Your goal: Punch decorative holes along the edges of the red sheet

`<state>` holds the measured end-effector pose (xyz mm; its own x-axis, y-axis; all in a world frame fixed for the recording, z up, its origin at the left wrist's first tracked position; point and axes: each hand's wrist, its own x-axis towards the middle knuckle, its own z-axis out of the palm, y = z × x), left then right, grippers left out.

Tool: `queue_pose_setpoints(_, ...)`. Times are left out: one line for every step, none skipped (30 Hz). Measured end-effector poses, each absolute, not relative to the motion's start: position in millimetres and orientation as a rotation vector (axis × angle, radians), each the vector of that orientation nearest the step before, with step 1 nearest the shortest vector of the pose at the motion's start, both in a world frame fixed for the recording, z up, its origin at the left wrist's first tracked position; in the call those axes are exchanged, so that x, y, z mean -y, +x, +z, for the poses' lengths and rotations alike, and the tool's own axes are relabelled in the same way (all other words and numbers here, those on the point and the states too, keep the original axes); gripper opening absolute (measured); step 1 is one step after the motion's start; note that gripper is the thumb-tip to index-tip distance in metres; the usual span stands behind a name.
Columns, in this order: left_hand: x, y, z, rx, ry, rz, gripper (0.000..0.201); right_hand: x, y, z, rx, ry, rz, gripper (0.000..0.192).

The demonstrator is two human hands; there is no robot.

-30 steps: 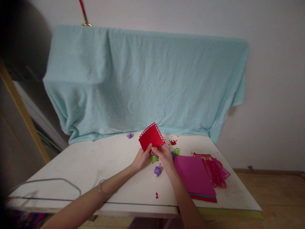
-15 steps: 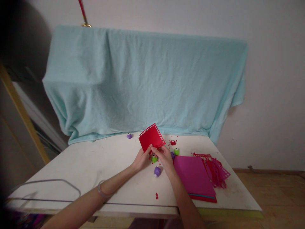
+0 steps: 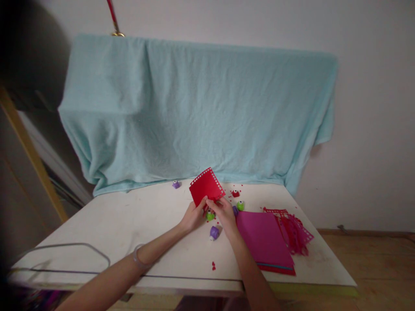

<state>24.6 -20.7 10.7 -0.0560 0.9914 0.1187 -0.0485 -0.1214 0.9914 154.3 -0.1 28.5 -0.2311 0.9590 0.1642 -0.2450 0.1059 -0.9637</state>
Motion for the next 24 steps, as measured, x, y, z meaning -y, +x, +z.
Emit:
queue_pose_setpoints(21,24,11,-1.151,1.228,1.368,0.056,0,154,28,1.274,-0.798,1.387,0.034)
queue_pose_setpoints(21,24,11,-1.154,1.227,1.376,0.056,0,155,27,1.276,-0.787,1.391,0.034)
queue_pose_setpoints(21,24,11,-1.158,1.227,1.383,0.056,0,155,26,1.279,-0.774,1.398,0.034)
queue_pose_setpoints(21,24,11,-1.164,1.227,1.389,0.055,0,155,25,1.283,-0.761,1.407,0.036)
queue_pose_setpoints(20,24,10,-1.169,1.228,1.394,0.055,-1,155,24,1.285,-0.754,1.416,0.038)
queue_pose_setpoints(19,24,9,-1.173,1.231,1.398,0.055,-1,155,22,1.288,-0.750,1.426,0.041)
queue_pose_setpoints(18,24,8,-1.175,1.236,1.404,0.054,-2,155,21,1.290,-0.750,1.433,0.044)
queue_pose_setpoints(17,24,6,-1.173,1.242,1.410,0.053,-2,156,20,1.291,-0.754,1.435,0.046)
queue_pose_setpoints(16,24,5,-1.169,1.249,1.417,0.052,-2,156,20,1.291,-0.757,1.432,0.048)
queue_pose_setpoints(16,24,3,-1.164,1.258,1.420,0.051,-2,156,19,1.290,-0.759,1.428,0.050)
queue_pose_setpoints(15,24,2,-1.159,1.269,1.419,0.050,-2,156,19,1.287,-0.760,1.423,0.051)
queue_pose_setpoints(15,24,2,-1.157,1.279,1.415,0.050,-2,156,19,1.285,-0.760,1.420,0.052)
queue_pose_setpoints(15,23,1,-1.156,1.288,1.407,0.050,-2,156,19,1.285,-0.761,1.417,0.053)
queue_pose_setpoints(15,23,2,-1.157,1.297,1.398,0.051,-2,156,20,1.284,-0.762,1.416,0.052)
queue_pose_setpoints(16,22,2,-1.161,1.304,1.390,0.052,-1,156,21,1.284,-0.762,1.417,0.052)
queue_pose_setpoints(16,22,4,-1.167,1.309,1.384,0.053,-1,157,21,1.283,-0.762,1.414,0.051)
queue_pose_setpoints(17,21,5,-1.174,1.313,1.379,0.054,-1,157,22,1.283,-0.761,1.409,0.050)
queue_pose_setpoints(18,21,7,-1.181,1.315,1.374,0.055,-1,157,22,1.284,-0.758,1.404,0.049)
queue_pose_setpoints(18,21,8,-1.186,1.317,1.369,0.056,-1,157,22,1.284,-0.755,1.398,0.047)
queue_pose_setpoints(19,22,9,-1.188,1.319,1.366,0.057,-1,158,23,1.284,-0.752,1.393,0.046)
queue_pose_setpoints(19,22,10,-1.187,1.322,1.364,0.058,-1,158,23,1.286,-0.749,1.391,0.045)
queue_pose_setpoints(19,22,11,-1.184,1.326,1.364,0.058,-1,158,23,1.285,-0.748,1.391,0.043)
queue_pose_setpoints(19,22,10,-1.182,1.331,1.364,0.058,-1,158,23,1.282,-0.748,1.392,0.042)
queue_pose_setpoints(18,22,10,-1.182,1.337,1.363,0.058,-1,158,23,1.279,-0.748,1.393,0.040)
